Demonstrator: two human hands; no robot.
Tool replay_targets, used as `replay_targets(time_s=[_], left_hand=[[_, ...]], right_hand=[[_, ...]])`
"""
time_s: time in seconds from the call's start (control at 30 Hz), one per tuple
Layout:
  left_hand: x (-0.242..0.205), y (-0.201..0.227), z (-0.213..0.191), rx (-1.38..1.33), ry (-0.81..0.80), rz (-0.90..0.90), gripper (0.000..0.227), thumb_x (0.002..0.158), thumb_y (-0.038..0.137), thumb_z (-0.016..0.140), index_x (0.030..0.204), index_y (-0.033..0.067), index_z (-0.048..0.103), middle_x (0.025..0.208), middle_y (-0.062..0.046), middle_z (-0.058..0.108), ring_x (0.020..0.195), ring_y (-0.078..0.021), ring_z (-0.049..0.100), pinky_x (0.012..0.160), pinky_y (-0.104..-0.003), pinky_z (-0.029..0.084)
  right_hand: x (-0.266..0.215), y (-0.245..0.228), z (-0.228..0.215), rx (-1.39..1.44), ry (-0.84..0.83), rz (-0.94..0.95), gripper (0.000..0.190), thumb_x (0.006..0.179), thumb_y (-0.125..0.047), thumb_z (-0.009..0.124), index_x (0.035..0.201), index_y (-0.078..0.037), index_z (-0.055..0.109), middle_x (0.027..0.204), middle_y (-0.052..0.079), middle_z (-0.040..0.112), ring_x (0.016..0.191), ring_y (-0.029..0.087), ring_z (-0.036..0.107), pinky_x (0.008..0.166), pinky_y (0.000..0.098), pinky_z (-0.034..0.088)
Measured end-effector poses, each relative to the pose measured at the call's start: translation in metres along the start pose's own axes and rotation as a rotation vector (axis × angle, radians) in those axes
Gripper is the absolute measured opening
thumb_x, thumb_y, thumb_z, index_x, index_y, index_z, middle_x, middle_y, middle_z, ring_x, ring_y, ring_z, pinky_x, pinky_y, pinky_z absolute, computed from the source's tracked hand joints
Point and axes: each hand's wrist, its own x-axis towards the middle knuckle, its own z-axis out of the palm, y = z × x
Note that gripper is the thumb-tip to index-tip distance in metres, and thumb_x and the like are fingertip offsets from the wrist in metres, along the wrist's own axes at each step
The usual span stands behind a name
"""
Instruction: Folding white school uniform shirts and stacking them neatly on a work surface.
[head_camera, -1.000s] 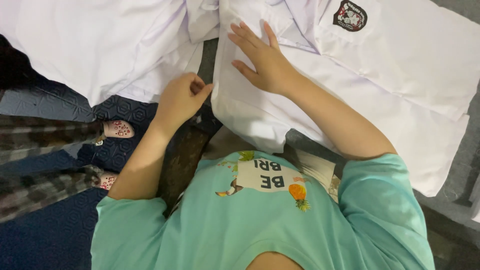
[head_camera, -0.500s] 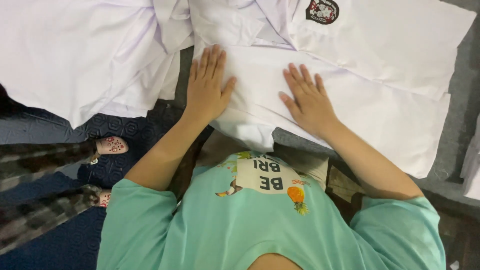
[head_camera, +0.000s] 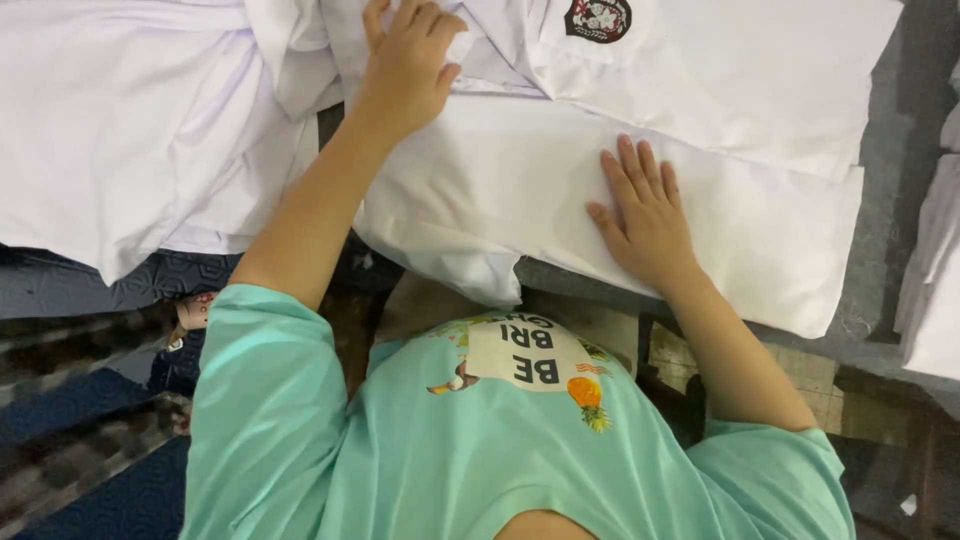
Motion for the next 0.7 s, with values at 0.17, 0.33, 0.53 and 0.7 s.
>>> replay_targets(time_s=[0.17,0.33,0.53,0.7], left_hand=[[0.006,-0.012,-0.002,0.025,0.097,-0.065,0.024,0.093,0.002,0.073,0.108,0.0102,0.056,0.111,-0.004,0.064,0.107,-0.0271,0.056,0.098,-0.046,0.026],[0.007,-0.016,0.008,0.197,0.076,-0.142,0.031,0.092,-0.002,0.072,0.118,0.0062,0.056,0.129,-0.009,0.061,0.125,-0.0264,0.053,0.107,-0.046,0.025],[0.012,-0.022,0.017,0.295,0.013,-0.230,0.052,0.097,0.007,0.075,0.142,0.0020,0.051,0.145,-0.014,0.055,0.135,-0.0304,0.044,0.107,-0.049,0.026],[0.008,-0.010,0.002,0.334,0.044,-0.168,0.057,0.098,-0.005,0.072,0.149,0.0038,0.051,0.148,-0.017,0.052,0.138,-0.0335,0.042,0.110,-0.055,0.023]], right_hand=[[-0.001,-0.003,-0.004,0.031,-0.018,0.008,0.064,0.109,-0.041,0.038,0.164,-0.010,0.025,0.172,0.013,0.016,0.159,0.032,0.008,0.128,0.0505,0.004],[-0.002,0.000,0.001,0.020,0.030,-0.014,0.065,0.109,-0.045,0.036,0.164,-0.012,0.026,0.172,0.012,0.016,0.160,0.033,0.008,0.128,0.0533,0.006],[-0.003,0.000,0.002,-0.002,0.065,-0.042,0.064,0.110,-0.044,0.037,0.164,-0.012,0.027,0.172,0.012,0.018,0.160,0.033,0.011,0.128,0.0535,0.008],[-0.003,-0.001,0.000,0.001,0.055,-0.047,0.064,0.110,-0.043,0.037,0.164,-0.011,0.027,0.172,0.014,0.017,0.160,0.034,0.011,0.128,0.0536,0.008]])
